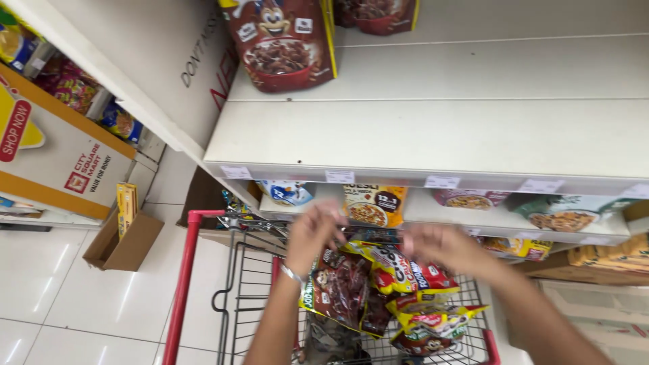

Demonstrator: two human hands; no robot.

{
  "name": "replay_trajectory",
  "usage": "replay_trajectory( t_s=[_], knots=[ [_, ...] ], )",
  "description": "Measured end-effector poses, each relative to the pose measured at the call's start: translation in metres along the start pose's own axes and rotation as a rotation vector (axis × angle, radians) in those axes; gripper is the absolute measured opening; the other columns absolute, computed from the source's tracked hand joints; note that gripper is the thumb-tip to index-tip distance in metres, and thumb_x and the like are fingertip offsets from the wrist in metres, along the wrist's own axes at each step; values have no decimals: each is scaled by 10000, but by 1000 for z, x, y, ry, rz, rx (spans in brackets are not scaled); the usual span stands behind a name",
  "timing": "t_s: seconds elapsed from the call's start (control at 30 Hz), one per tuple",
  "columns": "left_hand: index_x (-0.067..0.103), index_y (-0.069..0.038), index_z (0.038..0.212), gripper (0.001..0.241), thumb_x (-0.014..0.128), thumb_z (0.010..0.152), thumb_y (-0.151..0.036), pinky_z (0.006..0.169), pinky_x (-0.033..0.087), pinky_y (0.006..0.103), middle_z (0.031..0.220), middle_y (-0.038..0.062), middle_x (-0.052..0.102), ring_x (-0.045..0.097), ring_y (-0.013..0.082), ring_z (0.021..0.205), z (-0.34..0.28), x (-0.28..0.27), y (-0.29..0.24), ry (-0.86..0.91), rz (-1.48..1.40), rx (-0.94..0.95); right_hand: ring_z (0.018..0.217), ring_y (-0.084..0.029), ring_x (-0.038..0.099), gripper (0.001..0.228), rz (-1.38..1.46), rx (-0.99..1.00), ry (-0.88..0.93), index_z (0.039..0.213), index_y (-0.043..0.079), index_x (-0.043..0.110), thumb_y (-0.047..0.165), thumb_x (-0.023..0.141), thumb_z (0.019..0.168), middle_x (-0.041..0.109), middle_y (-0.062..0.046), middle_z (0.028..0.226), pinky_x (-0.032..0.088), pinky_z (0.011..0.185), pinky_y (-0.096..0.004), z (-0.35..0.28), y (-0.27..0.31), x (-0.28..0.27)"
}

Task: Selecting bags of cereal from a shelf and placing them into a shopping cart, then cleaning the shelf with a cloth.

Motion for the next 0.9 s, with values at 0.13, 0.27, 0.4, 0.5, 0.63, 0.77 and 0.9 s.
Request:
replay_trajectory(
  t_s=[0.13, 0.27, 0.4, 0.5, 0.63, 0.77, 0.9],
  knots=[
    [619, 12, 1217, 355, 712, 1008, -259, 713, 573, 250, 1038, 111, 752, 699, 140, 831, 70, -49, -111, -336, 276, 292, 1035, -98, 688, 412, -54, -387, -245, 1268, 112, 666, 315, 702, 912, 749, -14, 1120, 548, 935, -319, 58, 169, -20],
    [473, 2, 1469, 655, 774, 925, -207, 983, 536, 320, 1382, 148, 613, 607, 197, 1247, 148, -85, -166, -412, 318, 614, 1235, -229, 615, 657, 115, -653, -436, 1488, 80, 439, 247, 760, 939, 609, -158, 1368, 531, 1043, -370, 143, 253, -41],
    [336, 29, 1551, 837, 789, 913, -268, 1100, 507, 358, 1545, 207, 480, 511, 267, 1409, 218, -116, -175, -388, 348, 679, 1382, -331, 491, 1000, 36, -636, -609, 1624, 101, 215, 332, 854, 891, 444, -251, 1526, 507, 1079, -427, 210, 290, -54],
    [284, 59, 1592, 909, 805, 952, -323, 1202, 406, 371, 1575, 256, 468, 500, 316, 1454, 240, -133, -171, -477, 549, 690, 1420, -365, 436, 1069, -79, -580, -613, 1672, 104, 152, 388, 880, 942, 421, -263, 1563, 439, 1113, -456, 243, 288, -54],
    [148, 83, 1584, 1042, 784, 894, -368, 1157, 411, 348, 1546, 272, 460, 512, 327, 1407, 259, -140, -152, -333, 373, 640, 1374, -302, 561, 1125, -40, -582, -634, 1642, 98, 133, 424, 881, 867, 546, -208, 1511, 486, 1112, -426, 265, 282, -54],
    [369, 61, 1491, 881, 832, 857, -339, 1081, 496, 355, 1404, 247, 585, 619, 296, 1272, 243, -131, -154, -358, 477, 661, 1321, -291, 609, 1008, -69, -500, -613, 1588, 68, 310, 503, 848, 855, 617, -184, 1459, 516, 1065, -420, 262, 286, -58],
    [508, 3, 1379, 663, 837, 879, -281, 1015, 547, 340, 1269, 139, 710, 706, 234, 1147, 223, -118, -152, -289, 347, 627, 1401, -284, 448, 836, -53, -487, -604, 1554, 60, 463, 514, 823, 951, 488, -176, 1525, 390, 1100, -440, 271, 266, -72]
  ],
)
Point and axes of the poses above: each hand's wrist, its own z-axis towards the middle knuckle, its own x-axis out of the palm, y = z × x, the point moved 4 cm from there along z, towards the middle knuckle
